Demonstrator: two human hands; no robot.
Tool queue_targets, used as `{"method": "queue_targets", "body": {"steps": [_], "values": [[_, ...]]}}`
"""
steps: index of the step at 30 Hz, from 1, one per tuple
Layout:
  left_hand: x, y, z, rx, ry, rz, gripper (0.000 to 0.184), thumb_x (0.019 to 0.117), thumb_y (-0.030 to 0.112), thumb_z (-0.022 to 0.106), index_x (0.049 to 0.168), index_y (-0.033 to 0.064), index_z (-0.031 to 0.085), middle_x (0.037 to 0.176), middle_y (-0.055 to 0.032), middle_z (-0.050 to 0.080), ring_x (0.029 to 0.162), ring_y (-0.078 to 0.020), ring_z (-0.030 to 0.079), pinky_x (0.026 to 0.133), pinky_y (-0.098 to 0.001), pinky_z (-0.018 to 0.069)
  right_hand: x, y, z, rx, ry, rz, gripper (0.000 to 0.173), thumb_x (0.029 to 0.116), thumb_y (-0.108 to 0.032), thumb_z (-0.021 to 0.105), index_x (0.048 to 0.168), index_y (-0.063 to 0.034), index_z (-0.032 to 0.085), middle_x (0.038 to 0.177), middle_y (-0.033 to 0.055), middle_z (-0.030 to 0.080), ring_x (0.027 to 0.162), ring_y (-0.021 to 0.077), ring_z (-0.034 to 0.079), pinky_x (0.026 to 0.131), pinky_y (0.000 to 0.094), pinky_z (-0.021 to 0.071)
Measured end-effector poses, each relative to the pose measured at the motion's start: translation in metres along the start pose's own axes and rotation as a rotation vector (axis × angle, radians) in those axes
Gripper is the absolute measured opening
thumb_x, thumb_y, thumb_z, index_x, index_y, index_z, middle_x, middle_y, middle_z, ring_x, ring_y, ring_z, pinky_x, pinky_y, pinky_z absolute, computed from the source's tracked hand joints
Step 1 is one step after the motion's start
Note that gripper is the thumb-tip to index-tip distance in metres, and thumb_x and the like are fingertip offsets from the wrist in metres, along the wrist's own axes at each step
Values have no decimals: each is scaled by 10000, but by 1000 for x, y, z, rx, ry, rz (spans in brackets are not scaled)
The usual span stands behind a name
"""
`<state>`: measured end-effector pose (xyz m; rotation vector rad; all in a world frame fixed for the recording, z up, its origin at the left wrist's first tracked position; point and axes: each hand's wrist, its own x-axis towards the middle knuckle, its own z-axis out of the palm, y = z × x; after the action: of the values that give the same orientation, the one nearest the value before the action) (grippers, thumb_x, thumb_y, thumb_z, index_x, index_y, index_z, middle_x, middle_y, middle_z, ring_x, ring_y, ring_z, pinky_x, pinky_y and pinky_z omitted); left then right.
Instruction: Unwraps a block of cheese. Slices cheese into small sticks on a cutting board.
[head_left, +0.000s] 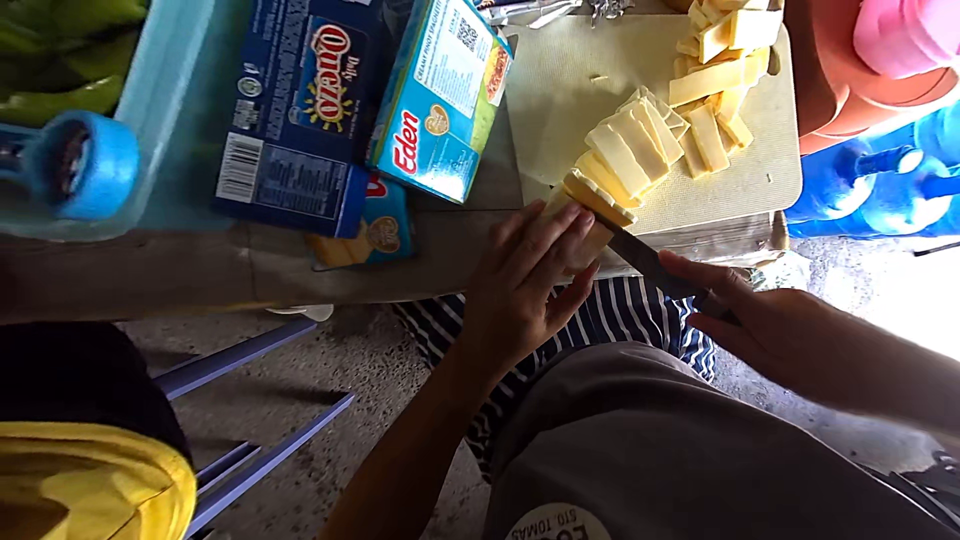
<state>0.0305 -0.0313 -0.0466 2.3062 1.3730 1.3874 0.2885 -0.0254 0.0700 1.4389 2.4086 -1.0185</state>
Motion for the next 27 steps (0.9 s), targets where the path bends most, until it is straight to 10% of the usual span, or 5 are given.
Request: {"method": "queue_targets", "body": {"steps": [3, 13, 27], "values": [[-2, -1, 0, 10, 35, -5, 336, 938, 242, 736, 1168, -4, 742, 1235, -164, 717, 1219, -285, 636, 1080, -339, 448, -2, 0, -16, 42, 18, -18, 541, 1076, -380, 402, 1601, -283, 315, 587, -96, 449, 447, -43, 431, 425, 153, 392], [-1, 1, 0, 28, 22, -20, 321, 936, 228, 738, 1163, 1, 751, 1238, -143, 723, 1195, -285, 637, 1060, -325, 454, -20, -19, 2, -307, 239, -115, 509, 1065, -293, 362, 1566, -226, 424, 573, 6, 447, 408, 193, 467, 359, 337, 351], [-2, -1, 2, 5, 48, -1, 312, 919, 217, 759, 1138, -7, 753, 1205, -168, 721, 1189, -287, 634, 1063, -324, 455, -5, -11, 14, -311, 156, -99, 527, 1044, -227, 378, 1568, -178, 421, 547, 24, 446, 401, 222, 482, 360, 359, 369]]}}
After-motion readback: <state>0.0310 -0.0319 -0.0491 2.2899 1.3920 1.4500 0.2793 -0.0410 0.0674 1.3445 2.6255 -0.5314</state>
